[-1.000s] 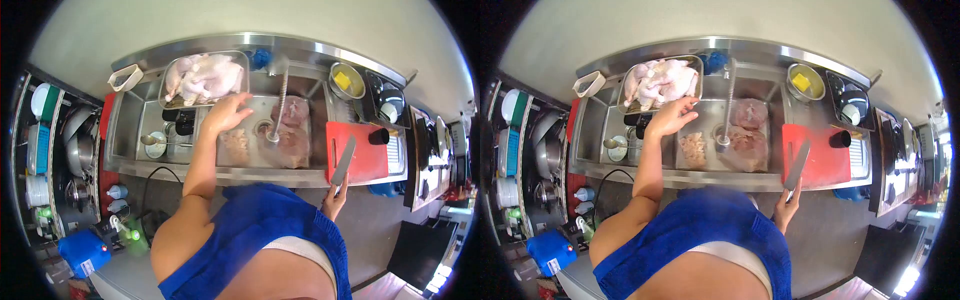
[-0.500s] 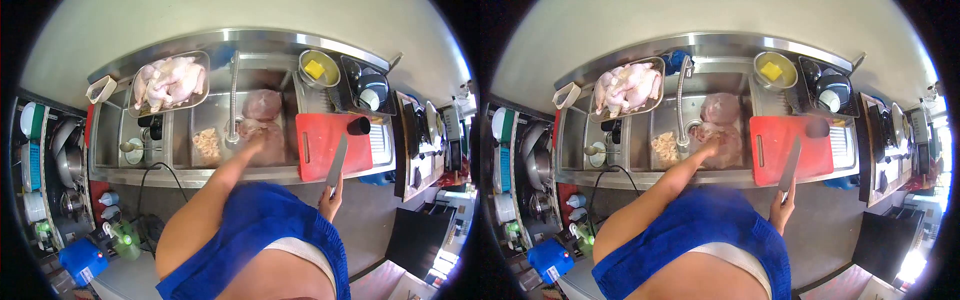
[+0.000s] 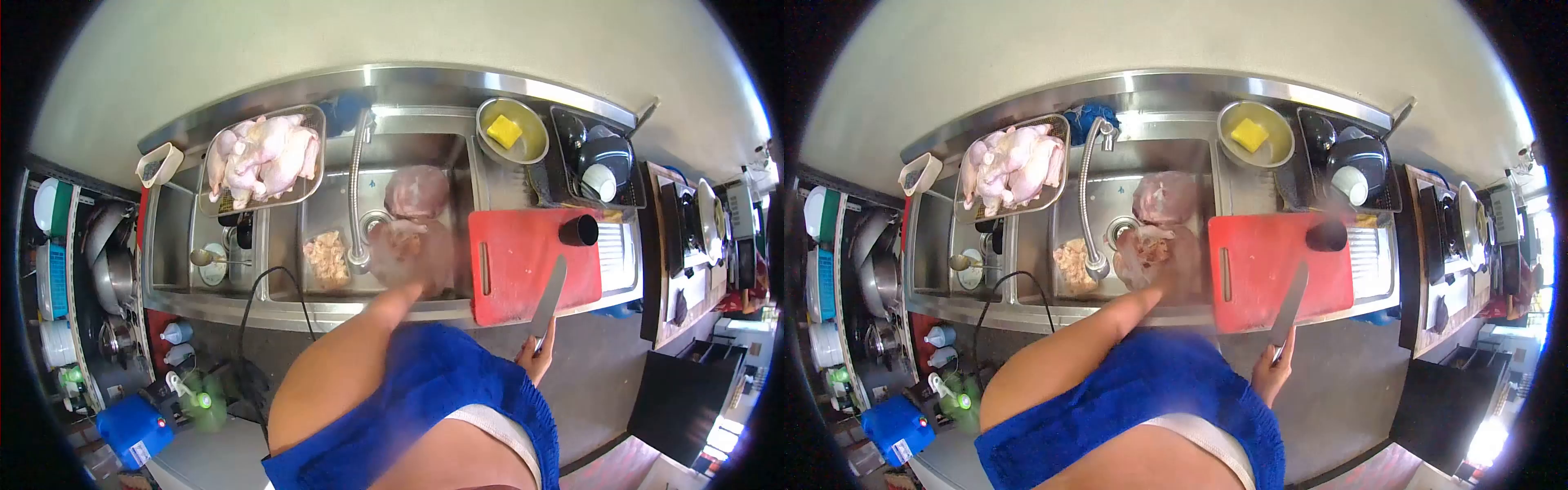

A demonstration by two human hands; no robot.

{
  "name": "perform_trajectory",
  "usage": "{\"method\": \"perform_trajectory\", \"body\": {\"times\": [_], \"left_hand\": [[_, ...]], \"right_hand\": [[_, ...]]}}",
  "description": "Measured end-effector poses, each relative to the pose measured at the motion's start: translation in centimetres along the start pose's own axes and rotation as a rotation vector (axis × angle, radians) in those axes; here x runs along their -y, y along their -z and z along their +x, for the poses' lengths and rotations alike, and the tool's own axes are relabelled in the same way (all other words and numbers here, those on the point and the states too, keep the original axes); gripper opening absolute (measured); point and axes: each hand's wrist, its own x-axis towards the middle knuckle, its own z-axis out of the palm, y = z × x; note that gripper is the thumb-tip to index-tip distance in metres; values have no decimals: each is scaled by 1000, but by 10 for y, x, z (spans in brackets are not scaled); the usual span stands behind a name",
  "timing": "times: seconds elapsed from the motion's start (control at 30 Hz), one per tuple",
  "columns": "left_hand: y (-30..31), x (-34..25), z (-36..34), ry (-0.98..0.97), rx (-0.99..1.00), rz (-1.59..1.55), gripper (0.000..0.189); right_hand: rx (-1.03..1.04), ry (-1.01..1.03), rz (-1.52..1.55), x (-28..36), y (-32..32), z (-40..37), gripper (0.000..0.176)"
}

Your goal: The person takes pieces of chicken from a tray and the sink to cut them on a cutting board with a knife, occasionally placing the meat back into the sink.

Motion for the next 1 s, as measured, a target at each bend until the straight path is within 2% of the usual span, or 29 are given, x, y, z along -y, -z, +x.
{"method": "perform_trajectory", "body": {"times": [0.17,0.27,0.47,0.53,0.6,0.63,0.7,0.77,0.8,0.87,1.0], "left_hand": [[3,7,4,5,-67,-145,31],[15,18,5,-8,-194,-345,30],[56,23,-28,-208,-499,-780,27],[69,18,-39,-269,-537,-846,26],[73,15,-49,-299,-549,-867,25],[73,13,-54,-235,-537,-779,29],[67,20,-44,-183,-527,-686,34],[45,51,-6,-50,-469,-672,58],[54,50,-12,-58,-469,-668,58],[74,42,-35,184,-340,-573,48],[55,38,-29,196,-242,-423,45]], "right_hand": [[29,-54,-8,5,-6,0,61],[38,-18,-39,-2,-6,8,61],[19,30,-47,-7,-6,9,60],[69,-48,-2,-6,-6,11,60],[57,31,-7,-10,-10,14,60],[46,110,-16,-13,-12,15,61],[47,117,11,-17,-12,17,61],[48,121,37,-13,-11,15,61],[58,87,59,-5,-9,13,61],[66,52,81,-2,-4,9,61],[85,53,29,-1,3,4,61]]}}
